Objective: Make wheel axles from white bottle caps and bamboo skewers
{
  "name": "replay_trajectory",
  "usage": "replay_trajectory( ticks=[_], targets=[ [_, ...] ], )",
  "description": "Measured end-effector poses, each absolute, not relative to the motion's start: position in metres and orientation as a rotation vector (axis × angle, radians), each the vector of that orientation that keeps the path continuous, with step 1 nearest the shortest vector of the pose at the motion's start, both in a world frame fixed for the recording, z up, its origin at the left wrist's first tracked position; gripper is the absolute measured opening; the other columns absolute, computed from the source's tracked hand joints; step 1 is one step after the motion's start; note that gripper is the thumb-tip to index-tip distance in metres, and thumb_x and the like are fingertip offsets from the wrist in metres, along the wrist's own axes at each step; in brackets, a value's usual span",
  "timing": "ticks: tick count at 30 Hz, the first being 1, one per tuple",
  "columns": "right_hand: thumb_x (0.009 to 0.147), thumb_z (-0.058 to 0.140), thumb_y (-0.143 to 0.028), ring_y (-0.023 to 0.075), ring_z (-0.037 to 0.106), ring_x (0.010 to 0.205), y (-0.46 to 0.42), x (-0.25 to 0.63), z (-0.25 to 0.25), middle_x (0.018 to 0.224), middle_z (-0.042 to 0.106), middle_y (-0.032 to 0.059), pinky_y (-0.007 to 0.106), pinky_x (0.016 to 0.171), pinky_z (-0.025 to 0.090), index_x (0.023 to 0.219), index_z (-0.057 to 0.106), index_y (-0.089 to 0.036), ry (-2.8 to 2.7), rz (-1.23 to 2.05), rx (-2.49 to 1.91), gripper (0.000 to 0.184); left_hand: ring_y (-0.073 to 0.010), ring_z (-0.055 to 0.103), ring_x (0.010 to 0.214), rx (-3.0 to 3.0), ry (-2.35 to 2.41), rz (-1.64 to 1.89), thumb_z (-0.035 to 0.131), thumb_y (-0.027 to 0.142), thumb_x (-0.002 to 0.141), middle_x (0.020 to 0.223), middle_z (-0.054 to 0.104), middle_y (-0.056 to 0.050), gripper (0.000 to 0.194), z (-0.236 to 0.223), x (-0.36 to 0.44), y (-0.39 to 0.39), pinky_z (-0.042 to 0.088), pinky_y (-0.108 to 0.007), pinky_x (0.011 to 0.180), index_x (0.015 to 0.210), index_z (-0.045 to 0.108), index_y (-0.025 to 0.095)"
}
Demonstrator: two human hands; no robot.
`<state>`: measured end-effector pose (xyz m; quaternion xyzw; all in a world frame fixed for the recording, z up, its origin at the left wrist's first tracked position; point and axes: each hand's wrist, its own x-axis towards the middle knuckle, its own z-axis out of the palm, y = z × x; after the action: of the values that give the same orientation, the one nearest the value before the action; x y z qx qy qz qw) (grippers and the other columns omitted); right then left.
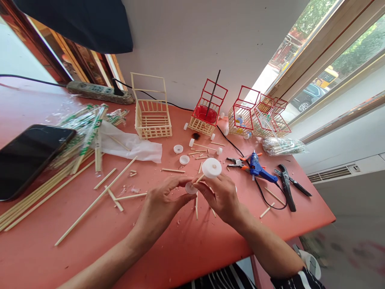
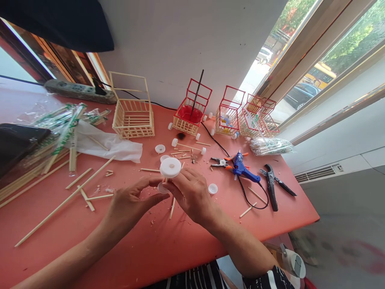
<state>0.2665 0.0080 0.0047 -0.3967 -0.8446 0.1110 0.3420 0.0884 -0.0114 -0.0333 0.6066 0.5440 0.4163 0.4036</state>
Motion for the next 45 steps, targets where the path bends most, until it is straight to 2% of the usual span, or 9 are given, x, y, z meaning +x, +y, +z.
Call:
replay_trajectory(
  ticks=[11,16,30,45],
  targets=[
    [0.102,0.053,-0.027,0.0183,0.066,0.081,0.0094,0.2658,0.0052,0.086,0.073,0.0060,0.028,0.074,0.050,0.088,0.064,-0.020,-2.191,0.319,-1.022,0.019,-0.0224,0.073,0.095,1.527,1.343,1.080,0.073,0.027,0.082,0.100,0.079,0.003,0.020,-0.0329,0.0885,-0.0110,0.056,-0.031,0.087,0.102,0.076,0.030],
    [0.102,0.054,-0.027,0.0184,0.066,0.081,0.0084,0.2655,0.0053,0.086,0.073,0.0063,0.029,0.074,0.049,0.087,0.064,-0.020,-2.191,0.313,-1.018,0.019,-0.0231,0.072,0.096,1.519,1.341,1.081,0.073,0.030,0.082,0.100,0.079,0.002,0.020,-0.0318,0.0884,-0.0115,0.055,-0.032,0.088,0.102,0.076,0.029],
    [0.101,0.055,-0.024,0.0180,0.066,0.081,0.0085,0.2659,0.0042,0.087,0.073,0.0064,0.028,0.075,0.049,0.088,0.063,-0.019,-2.186,0.325,-0.993,0.017,-0.0181,0.072,0.095,1.508,1.338,1.083,0.075,0.027,0.082,0.100,0.078,0.007,0.021,-0.0329,0.0884,-0.0116,0.053,-0.024,0.086,0.102,0.075,0.032],
    [0.102,0.053,-0.027,0.0176,0.065,0.079,0.0080,0.2658,0.0047,0.086,0.073,0.0061,0.027,0.072,0.048,0.088,0.063,-0.019,-2.197,0.296,-1.009,0.019,-0.0215,0.072,0.096,1.519,1.387,1.057,0.075,0.032,0.082,0.101,0.079,0.005,0.020,-0.0353,0.0882,-0.0119,0.055,-0.028,0.086,0.102,0.076,0.031]
  ],
)
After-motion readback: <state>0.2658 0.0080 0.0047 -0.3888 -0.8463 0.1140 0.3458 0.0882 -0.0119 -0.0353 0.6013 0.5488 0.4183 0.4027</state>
